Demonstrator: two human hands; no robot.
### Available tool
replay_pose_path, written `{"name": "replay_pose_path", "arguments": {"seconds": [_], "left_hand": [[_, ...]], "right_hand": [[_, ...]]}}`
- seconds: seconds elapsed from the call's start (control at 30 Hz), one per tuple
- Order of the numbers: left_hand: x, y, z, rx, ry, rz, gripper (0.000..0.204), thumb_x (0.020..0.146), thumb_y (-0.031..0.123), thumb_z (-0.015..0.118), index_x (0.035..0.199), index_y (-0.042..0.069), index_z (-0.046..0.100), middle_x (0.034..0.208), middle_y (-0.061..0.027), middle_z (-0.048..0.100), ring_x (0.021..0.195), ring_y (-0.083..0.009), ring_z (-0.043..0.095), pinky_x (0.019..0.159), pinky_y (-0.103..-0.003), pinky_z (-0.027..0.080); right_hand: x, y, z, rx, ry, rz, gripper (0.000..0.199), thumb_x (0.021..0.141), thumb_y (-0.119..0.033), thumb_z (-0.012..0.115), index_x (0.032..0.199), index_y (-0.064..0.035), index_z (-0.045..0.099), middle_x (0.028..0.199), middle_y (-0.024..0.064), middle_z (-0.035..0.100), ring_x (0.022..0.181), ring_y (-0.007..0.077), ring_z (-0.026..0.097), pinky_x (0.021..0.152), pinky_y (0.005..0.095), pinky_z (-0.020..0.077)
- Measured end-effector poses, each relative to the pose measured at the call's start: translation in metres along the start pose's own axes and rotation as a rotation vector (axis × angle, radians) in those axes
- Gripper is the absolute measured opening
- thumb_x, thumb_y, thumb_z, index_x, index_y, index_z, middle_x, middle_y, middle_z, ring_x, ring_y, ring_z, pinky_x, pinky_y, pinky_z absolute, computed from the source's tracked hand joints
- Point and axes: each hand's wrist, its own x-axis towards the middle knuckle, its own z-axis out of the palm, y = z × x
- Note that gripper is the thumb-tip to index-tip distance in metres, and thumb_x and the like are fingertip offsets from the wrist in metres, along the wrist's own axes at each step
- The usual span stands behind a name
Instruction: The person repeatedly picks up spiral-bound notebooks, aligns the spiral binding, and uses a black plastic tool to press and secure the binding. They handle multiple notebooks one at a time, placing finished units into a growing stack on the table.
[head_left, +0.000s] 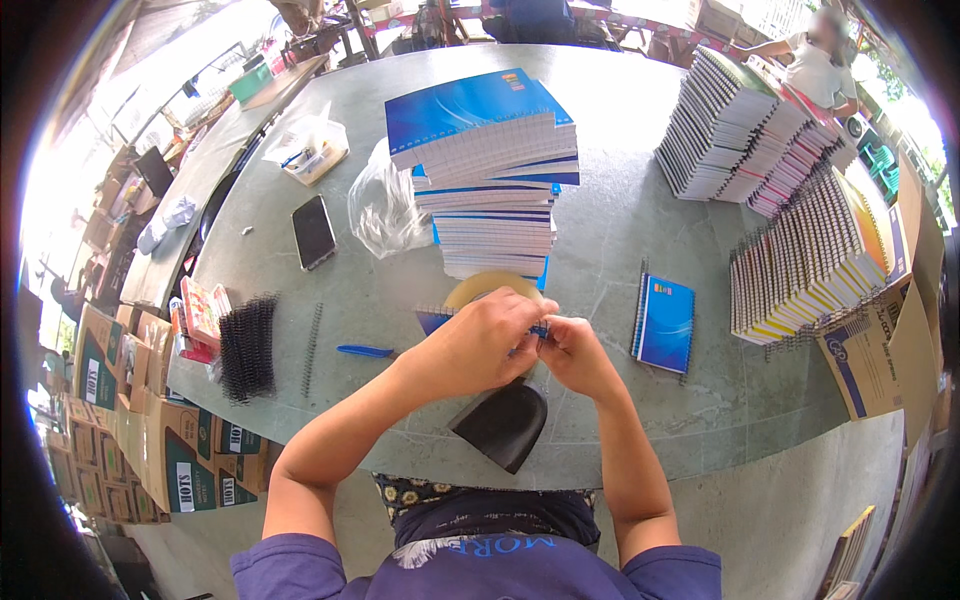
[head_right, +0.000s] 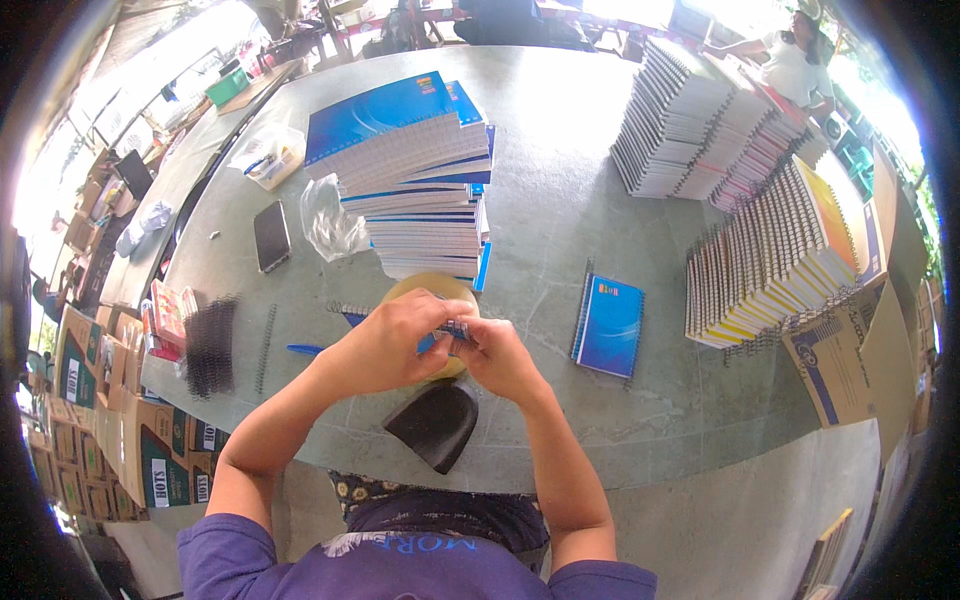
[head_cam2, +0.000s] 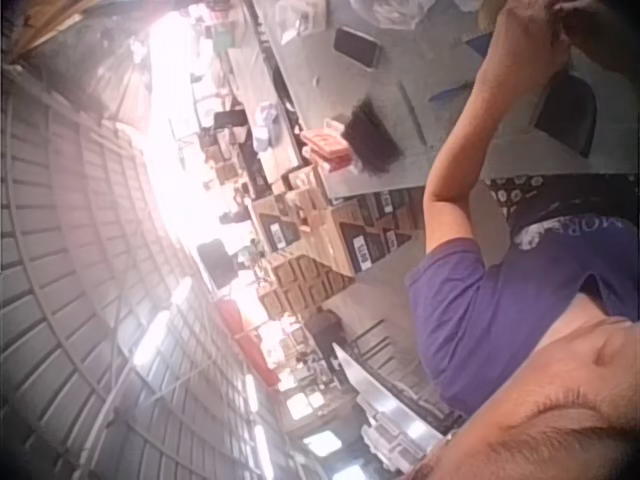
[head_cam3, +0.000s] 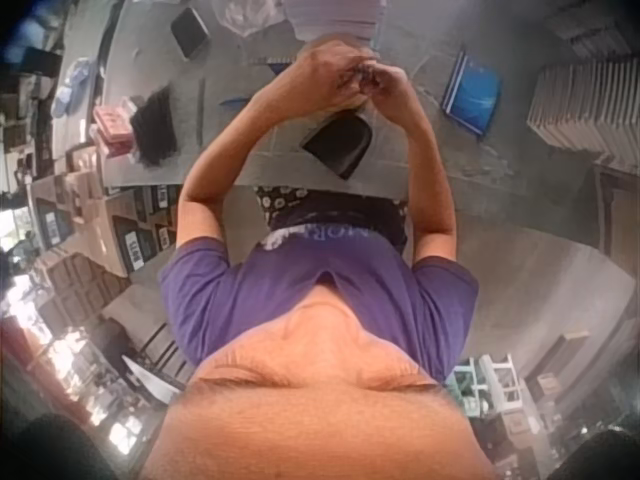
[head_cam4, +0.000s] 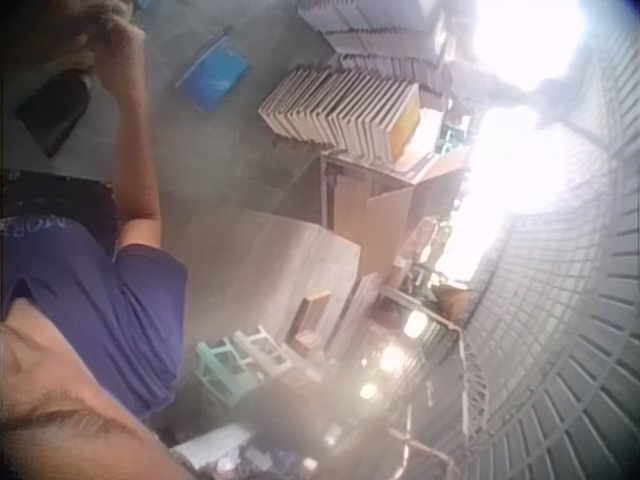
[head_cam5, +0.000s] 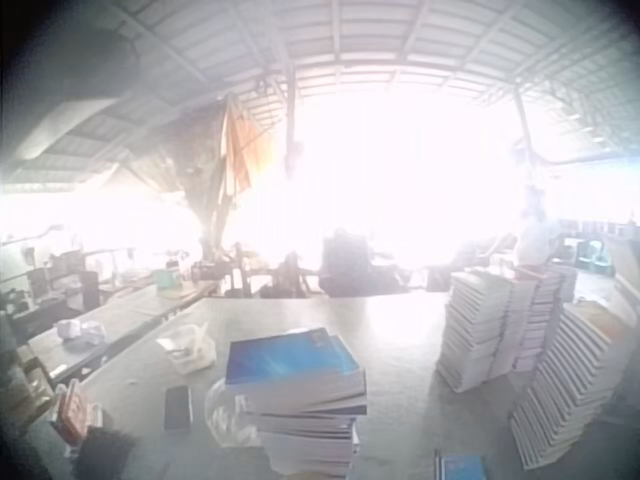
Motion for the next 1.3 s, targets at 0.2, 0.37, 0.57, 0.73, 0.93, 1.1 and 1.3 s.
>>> {"name": "replay_pose_path", "arguments": {"seconds": [0.2, 0.37, 0.57, 0.73, 0.93, 1.1, 1.3], "left_hand": [[0.001, -0.004, 0.000, 0.034, -0.090, -0.014, 0.026, 0.075, 0.002, 0.061, 0.100, 0.001, 0.062, 0.087, -0.0148, 0.063, 0.084, -0.0318, 0.060, 0.076, -0.039, 0.049], [-0.004, -0.005, 0.008, 0.082, 0.058, 0.004, 0.019, 0.074, 0.003, 0.063, 0.092, 0.001, 0.062, 0.085, -0.0131, 0.063, 0.083, -0.0315, 0.060, 0.074, -0.039, 0.049], [-0.003, 0.004, 0.005, 0.016, 0.105, -0.058, 0.017, 0.076, 0.004, 0.062, 0.093, 0.001, 0.061, 0.087, -0.0140, 0.063, 0.084, -0.0326, 0.060, 0.076, -0.039, 0.049], [-0.006, -0.009, 0.000, 0.058, -0.052, -0.005, 0.019, 0.078, 0.007, 0.063, 0.096, 0.000, 0.061, 0.089, -0.0158, 0.063, 0.085, -0.0333, 0.059, 0.078, -0.040, 0.048], [-0.007, -0.003, 0.002, 0.084, -0.066, -0.026, 0.020, 0.077, 0.006, 0.063, 0.096, 0.000, 0.061, 0.091, -0.0156, 0.062, 0.086, -0.0328, 0.059, 0.078, -0.040, 0.047], [-0.008, 0.000, 0.006, 0.095, 0.020, -0.073, 0.021, 0.074, 0.003, 0.066, 0.094, 0.002, 0.061, 0.086, -0.0137, 0.060, 0.086, -0.0314, 0.059, 0.076, -0.039, 0.048], [-0.001, 0.013, 0.005, 0.080, 0.155, 0.079, 0.030, 0.070, 0.007, 0.071, 0.098, 0.008, 0.061, 0.099, -0.0117, 0.057, 0.093, -0.0300, 0.055, 0.076, -0.039, 0.048]], "right_hand": [[-0.001, 0.005, -0.003, -0.036, 0.008, 0.058, 0.017, 0.084, 0.005, 0.054, 0.097, 0.0014, 0.065, 0.076, -0.0064, 0.058, 0.070, 0.0019, 0.046, 0.060, 0.0199, 0.0427], [-0.001, 0.003, 0.002, -0.086, 0.048, -0.085, 0.020, 0.084, 0.005, 0.054, 0.100, 0.0010, 0.065, 0.073, -0.0049, 0.059, 0.066, 0.0032, 0.046, 0.059, 0.0203, 0.0426], [-0.002, -0.004, 0.006, -0.141, 0.106, -0.173, 0.014, 0.084, 0.002, 0.060, 0.097, 0.0021, 0.065, 0.067, 0.0033, 0.061, 0.062, 0.0038, 0.047, 0.057, 0.0226, 0.0436], [-0.002, -0.016, 0.003, -0.192, 0.073, -0.029, 0.011, 0.086, -0.002, 0.060, 0.096, 0.0005, 0.066, 0.066, 0.0023, 0.061, 0.061, 0.0032, 0.045, 0.055, 0.0232, 0.0436], [-0.003, -0.010, 0.004, -0.215, 0.088, -0.061, 0.016, 0.084, -0.010, 0.064, 0.098, -0.0026, 0.064, 0.074, 0.0191, 0.062, 0.061, 0.0285, 0.060, 0.060, 0.0340, 0.0480], [-0.006, -0.021, 0.009, -0.302, 0.132, -0.123, 0.014, 0.083, -0.005, 0.059, 0.096, -0.0022, 0.062, 0.078, 0.0207, 0.061, 0.071, 0.0400, 0.059, 0.062, 0.0393, 0.0475], [-0.031, -0.033, -0.002, -0.469, 0.209, -0.180, 0.025, 0.079, 0.001, 0.059, 0.103, -0.0036, 0.064, 0.088, 0.0200, 0.065, 0.076, 0.0313, 0.066, 0.065, 0.0336, 0.0501]]}}
